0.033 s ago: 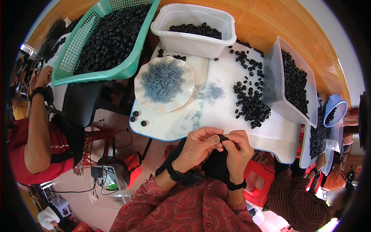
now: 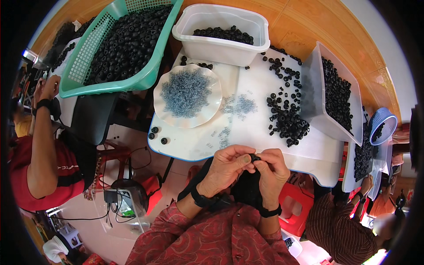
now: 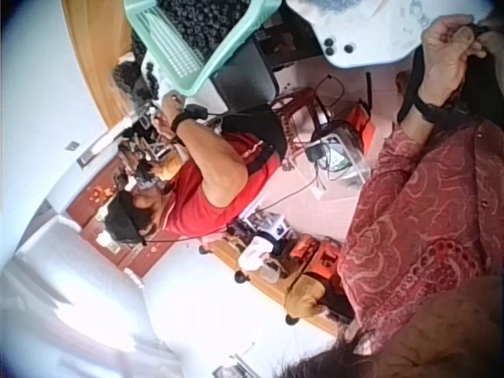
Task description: Sorting small black spherical plastic components at a long table into various containers.
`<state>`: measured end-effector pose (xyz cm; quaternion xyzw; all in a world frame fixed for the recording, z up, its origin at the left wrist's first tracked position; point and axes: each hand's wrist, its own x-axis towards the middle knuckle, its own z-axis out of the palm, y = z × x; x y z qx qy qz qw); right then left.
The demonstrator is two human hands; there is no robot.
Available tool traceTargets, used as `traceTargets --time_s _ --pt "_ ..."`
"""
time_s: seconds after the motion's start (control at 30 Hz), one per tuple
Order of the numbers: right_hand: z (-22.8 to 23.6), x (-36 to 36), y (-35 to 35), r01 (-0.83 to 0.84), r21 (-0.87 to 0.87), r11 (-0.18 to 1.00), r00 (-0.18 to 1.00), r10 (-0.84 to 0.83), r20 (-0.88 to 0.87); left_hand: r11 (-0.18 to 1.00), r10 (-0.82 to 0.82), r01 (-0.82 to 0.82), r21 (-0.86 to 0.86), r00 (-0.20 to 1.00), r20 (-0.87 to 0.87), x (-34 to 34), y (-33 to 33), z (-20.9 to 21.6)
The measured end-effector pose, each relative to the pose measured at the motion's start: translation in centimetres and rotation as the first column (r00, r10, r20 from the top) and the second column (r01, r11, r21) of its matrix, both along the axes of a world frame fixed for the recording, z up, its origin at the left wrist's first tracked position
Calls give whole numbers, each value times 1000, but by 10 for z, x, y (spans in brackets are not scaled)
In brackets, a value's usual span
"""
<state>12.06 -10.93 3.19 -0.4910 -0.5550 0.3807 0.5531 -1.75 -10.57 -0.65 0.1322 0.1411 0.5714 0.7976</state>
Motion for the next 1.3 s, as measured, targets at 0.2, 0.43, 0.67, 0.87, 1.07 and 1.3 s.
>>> traceTargets --time_s 0.2,0.43,0.67,0.87,1.07,1.3 --pt "8 1 0 -29 1 1000 998 29 60 1000 4 -4 10 1000 -12 -1 -1 -1" --pt "8 3 1 -75 1 997 995 74 62 1000 18 -17 9 997 -80 -2 -2 -1" --pt "4 3 1 -76 -20 997 997 77 27 1000 31 -31 2 990 -137 -2 -3 3" --pt "4 7 2 -93 -15 996 992 94 79 998 -43 52 18 945 -325 -14 -2 8" --pt "8 4 1 -113 -44 993 991 115 62 997 -26 49 52 928 -372 -17 -3 7" --pt "7 10 2 -131 -32 991 970 135 203 998 -60 63 0 958 -281 -15 -5 1"
